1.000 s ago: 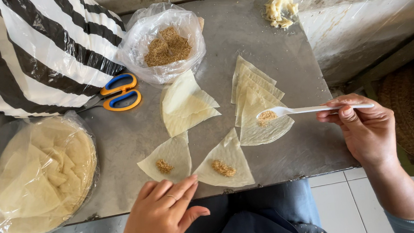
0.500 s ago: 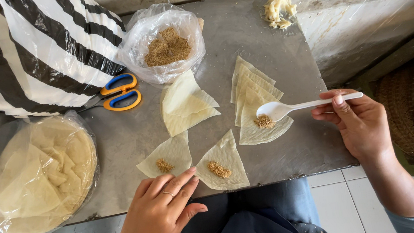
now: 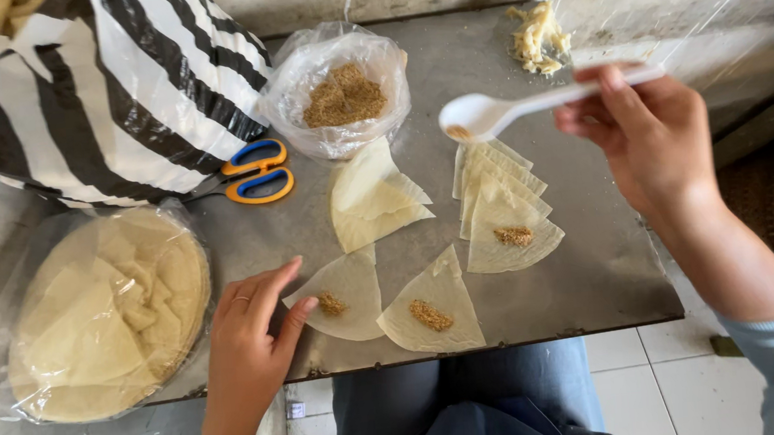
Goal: The person places a granular filling onto small triangular dough sheets using a spoon and folds them into layered triangle shapes by hand.
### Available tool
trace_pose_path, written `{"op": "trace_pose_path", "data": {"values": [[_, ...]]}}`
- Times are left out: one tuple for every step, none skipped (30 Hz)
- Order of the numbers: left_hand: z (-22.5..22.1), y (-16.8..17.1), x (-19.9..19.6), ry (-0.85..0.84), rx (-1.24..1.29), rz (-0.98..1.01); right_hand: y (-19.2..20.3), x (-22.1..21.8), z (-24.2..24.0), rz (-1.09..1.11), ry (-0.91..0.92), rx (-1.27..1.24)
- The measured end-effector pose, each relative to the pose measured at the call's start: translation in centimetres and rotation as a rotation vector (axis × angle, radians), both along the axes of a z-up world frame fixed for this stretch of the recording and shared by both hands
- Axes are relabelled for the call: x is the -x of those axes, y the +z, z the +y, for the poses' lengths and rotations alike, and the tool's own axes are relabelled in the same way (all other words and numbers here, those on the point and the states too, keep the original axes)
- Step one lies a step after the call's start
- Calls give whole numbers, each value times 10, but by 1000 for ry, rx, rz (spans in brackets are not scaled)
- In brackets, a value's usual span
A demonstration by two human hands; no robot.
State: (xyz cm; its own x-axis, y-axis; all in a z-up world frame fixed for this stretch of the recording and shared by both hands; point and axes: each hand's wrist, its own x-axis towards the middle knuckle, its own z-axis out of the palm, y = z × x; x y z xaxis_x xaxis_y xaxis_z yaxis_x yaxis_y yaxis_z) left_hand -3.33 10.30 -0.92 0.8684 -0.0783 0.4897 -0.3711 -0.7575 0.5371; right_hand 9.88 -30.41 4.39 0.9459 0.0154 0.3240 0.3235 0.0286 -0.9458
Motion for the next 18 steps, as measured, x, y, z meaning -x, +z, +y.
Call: {"op": "trace_pose_path", "data": {"values": [[1,-2,0,6,32,11,5,-14,14,-21,7,0],[2,-3,1,13,63,22,9,-29,28,-42,16,0],[3,-5,2,19,95,33,12,-44,43,-97,30,29],[4,-6,3,35,111,39,12,-58,59,-147,49,56],[4,-7,3,51,127,45,10,-69,74,-159,84,58],[5,-8,4,70,142,48,8,-79,88,-174,122,58],[6,-9,3,83,156,50,4,-87,100,-263,145,186],[6,-10,3,95,171,53,-2,-93,113,-350,166,315],[6,-11,3,108,185,56,-6,-97,121,-438,185,443],[6,-11,1,128,143,40,-11,-98,125,-448,154,552],[5,-12,0,149,101,25,-17,-97,128,-458,123,660],[5,-12,-1,169,59,11,-21,-96,131,-467,90,769],[6,-12,-1,147,41,11,-22,-98,132,-464,118,747],[6,-12,-1,126,24,19,-23,-98,129,-453,148,726],[7,-12,-1,103,7,27,-22,-99,126,-442,179,704],[7,-13,0,98,3,26,-22,-98,122,-371,196,721],[8,-13,0,93,-1,26,-19,-98,115,-299,213,737],[8,-13,0,87,-6,24,-16,-98,109,-229,228,754]]}}
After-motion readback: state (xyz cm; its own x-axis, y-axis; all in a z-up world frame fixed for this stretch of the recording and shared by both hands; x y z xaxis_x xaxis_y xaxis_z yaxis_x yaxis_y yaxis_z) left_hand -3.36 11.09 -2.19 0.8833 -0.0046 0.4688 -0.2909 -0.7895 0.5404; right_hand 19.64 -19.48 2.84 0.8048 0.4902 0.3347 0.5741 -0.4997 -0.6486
